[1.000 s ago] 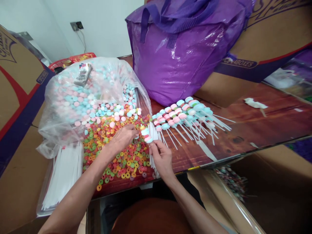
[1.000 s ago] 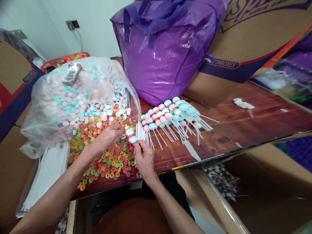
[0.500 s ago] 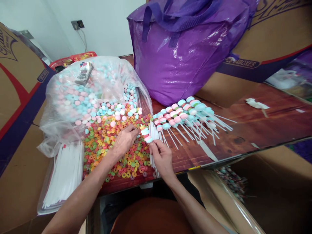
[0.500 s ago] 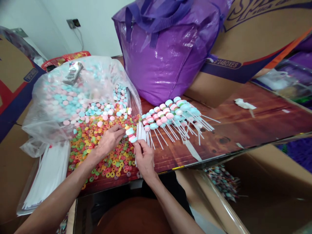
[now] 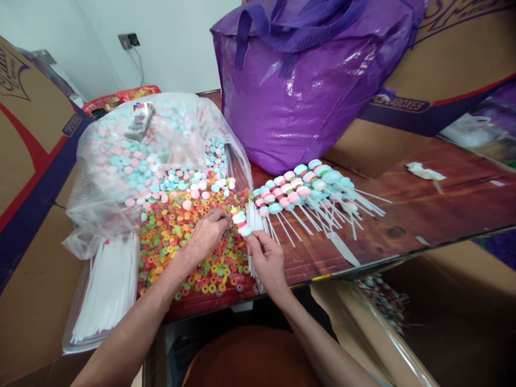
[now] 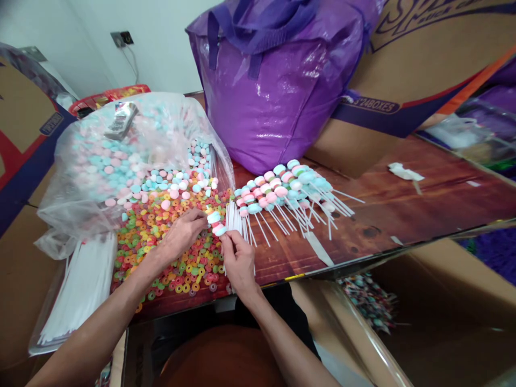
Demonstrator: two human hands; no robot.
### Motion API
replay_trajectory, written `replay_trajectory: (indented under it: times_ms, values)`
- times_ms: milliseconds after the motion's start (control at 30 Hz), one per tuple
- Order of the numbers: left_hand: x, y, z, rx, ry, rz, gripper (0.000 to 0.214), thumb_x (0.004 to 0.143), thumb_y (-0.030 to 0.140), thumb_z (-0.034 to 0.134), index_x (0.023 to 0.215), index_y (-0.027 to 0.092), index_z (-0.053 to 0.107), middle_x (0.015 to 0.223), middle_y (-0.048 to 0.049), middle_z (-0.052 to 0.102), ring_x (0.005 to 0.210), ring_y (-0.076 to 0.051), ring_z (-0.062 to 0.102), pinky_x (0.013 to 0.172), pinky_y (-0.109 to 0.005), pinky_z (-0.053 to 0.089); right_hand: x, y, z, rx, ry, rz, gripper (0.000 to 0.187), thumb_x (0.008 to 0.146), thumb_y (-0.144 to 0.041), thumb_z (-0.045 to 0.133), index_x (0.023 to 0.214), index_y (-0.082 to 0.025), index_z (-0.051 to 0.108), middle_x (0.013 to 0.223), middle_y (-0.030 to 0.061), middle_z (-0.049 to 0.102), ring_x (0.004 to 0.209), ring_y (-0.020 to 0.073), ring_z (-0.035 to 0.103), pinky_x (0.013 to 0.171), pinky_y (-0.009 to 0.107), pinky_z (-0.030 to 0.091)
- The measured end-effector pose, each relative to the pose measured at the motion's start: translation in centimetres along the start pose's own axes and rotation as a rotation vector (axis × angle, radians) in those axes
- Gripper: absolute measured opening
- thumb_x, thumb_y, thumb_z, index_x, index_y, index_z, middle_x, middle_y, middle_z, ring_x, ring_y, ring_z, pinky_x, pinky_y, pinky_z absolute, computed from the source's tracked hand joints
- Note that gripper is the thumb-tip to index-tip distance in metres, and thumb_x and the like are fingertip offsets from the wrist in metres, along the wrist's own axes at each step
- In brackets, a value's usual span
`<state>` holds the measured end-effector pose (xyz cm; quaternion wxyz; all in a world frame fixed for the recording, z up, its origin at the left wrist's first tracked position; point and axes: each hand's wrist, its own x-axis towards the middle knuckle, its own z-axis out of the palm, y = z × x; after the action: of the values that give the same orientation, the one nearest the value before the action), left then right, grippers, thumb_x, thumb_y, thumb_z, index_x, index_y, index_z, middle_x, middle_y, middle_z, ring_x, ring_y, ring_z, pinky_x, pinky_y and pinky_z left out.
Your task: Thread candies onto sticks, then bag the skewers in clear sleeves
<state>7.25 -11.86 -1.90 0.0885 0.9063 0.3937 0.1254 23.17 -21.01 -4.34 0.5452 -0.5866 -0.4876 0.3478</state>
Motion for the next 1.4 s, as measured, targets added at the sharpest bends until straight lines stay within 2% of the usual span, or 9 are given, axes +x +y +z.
replay_trajectory:
  times_ms: [267, 367, 533, 633, 700, 900, 1033, 1267, 1400]
  values:
    - [1.0, 0.5, -0.3, 0.046, -0.079, -0.047, 0.025, 0.091, 0.009, 0.046, 0.091, 0.014, 0.07, 0.095, -0.0104, 0.063, 0.088, -0.021, 0.06, 0.079, -0.031, 0.05, 0.0, 0.1, 0.2, 0.002, 0.005, -0.005, 0.03, 0.094, -0.034, 0.05, 0.067, -0.021, 0.051, 0.056, -0.0045, 0.046, 0.054, 0.0117, 0.044, 0.054, 0.024, 0.036]
    - [1.1, 0.8, -0.6, -0.011, -0.039, -0.086, 0.027, 0.091, 0.009, 0.044, 0.093, 0.014, 0.071, 0.093, -0.0109, 0.064, 0.08, -0.019, 0.061, 0.073, -0.03, 0.05, 0.0, 0.1, 0.1, -0.001, 0.006, -0.005, 0.031, 0.094, -0.034, 0.049, 0.066, -0.021, 0.051, 0.056, -0.0045, 0.046, 0.053, 0.0115, 0.043, 0.054, 0.024, 0.035]
    - [0.1, 0.3, -0.8, -0.536, 0.291, -0.282, 0.025, 0.093, 0.025, 0.052, 0.102, 0.016, 0.073, 0.091, -0.0078, 0.069, 0.079, -0.017, 0.063, 0.074, -0.029, 0.051, 0.0, -0.1, 0.0, 0.0, -0.003, -0.01, 0.032, 0.094, -0.034, 0.049, 0.066, -0.021, 0.049, 0.056, -0.0047, 0.045, 0.053, 0.0113, 0.042, 0.054, 0.024, 0.035]
    - [-0.7, 0.1, -0.3, -0.934, 0.324, -0.462, 0.028, 0.087, 0.034, 0.061, 0.104, 0.016, 0.073, 0.086, -0.0061, 0.072, 0.077, -0.018, 0.065, 0.074, -0.03, 0.053, 0.0, -0.1, 0.0, -0.005, -0.004, -0.001, 0.032, 0.094, -0.035, 0.049, 0.065, -0.021, 0.049, 0.057, -0.0048, 0.045, 0.053, 0.0111, 0.043, 0.055, 0.024, 0.035]
    - [-1.0, 0.2, 0.1, -1.01, 0.299, -0.495, 0.029, 0.085, 0.035, 0.064, 0.104, 0.016, 0.073, 0.091, -0.0066, 0.074, 0.079, -0.018, 0.066, 0.074, -0.031, 0.053, -0.1, 0.0, 0.0, -0.02, -0.018, 0.007, 0.032, 0.094, -0.035, 0.049, 0.066, -0.02, 0.05, 0.057, -0.0047, 0.046, 0.053, 0.011, 0.043, 0.054, 0.024, 0.035]
    - [-1.1, 1.5, -0.8, -0.619, 0.263, -0.317, 0.018, 0.09, 0.027, 0.059, 0.091, 0.019, 0.075, 0.089, -0.0052, 0.07, 0.081, -0.017, 0.064, 0.076, -0.029, 0.05, 0.0, -0.2, 0.1, -0.012, 0.035, -0.002, 0.031, 0.094, -0.034, 0.051, 0.065, -0.02, 0.05, 0.057, -0.0046, 0.047, 0.054, 0.0112, 0.044, 0.056, 0.024, 0.037]
    - [-1.7, 3.2, -1.6, -0.516, 0.107, -0.158, 0.018, 0.091, 0.02, 0.057, 0.1, 0.02, 0.072, 0.095, -0.005, 0.067, 0.084, -0.016, 0.063, 0.078, -0.028, 0.05, 0.0, -0.4, 0.0, 0.047, 0.098, -0.009, 0.031, 0.094, -0.031, 0.052, 0.064, -0.02, 0.05, 0.057, -0.0048, 0.046, 0.055, 0.0111, 0.045, 0.057, 0.023, 0.038]
    - [-2.7, 6.5, 0.9, -0.3, -0.061, -0.091, 0.018, 0.095, 0.021, 0.05, 0.096, 0.018, 0.067, 0.099, -0.0064, 0.059, 0.087, -0.017, 0.06, 0.078, -0.029, 0.052, 0.1, -0.4, -0.2, 0.1, 0.154, -0.012, 0.028, 0.093, -0.03, 0.052, 0.067, -0.02, 0.051, 0.058, -0.0051, 0.047, 0.054, 0.0109, 0.044, 0.054, 0.023, 0.037]
    - [-3.4, 7.2, 1.0, -0.289, -0.091, -0.039, 0.014, 0.093, 0.018, 0.052, 0.097, 0.017, 0.066, 0.105, -0.0075, 0.059, 0.092, -0.018, 0.06, 0.083, -0.031, 0.053, 0.1, -0.4, -0.4, 0.062, 0.114, 0.009, 0.028, 0.093, -0.03, 0.05, 0.067, -0.021, 0.05, 0.058, -0.0048, 0.047, 0.054, 0.0116, 0.045, 0.054, 0.024, 0.038]
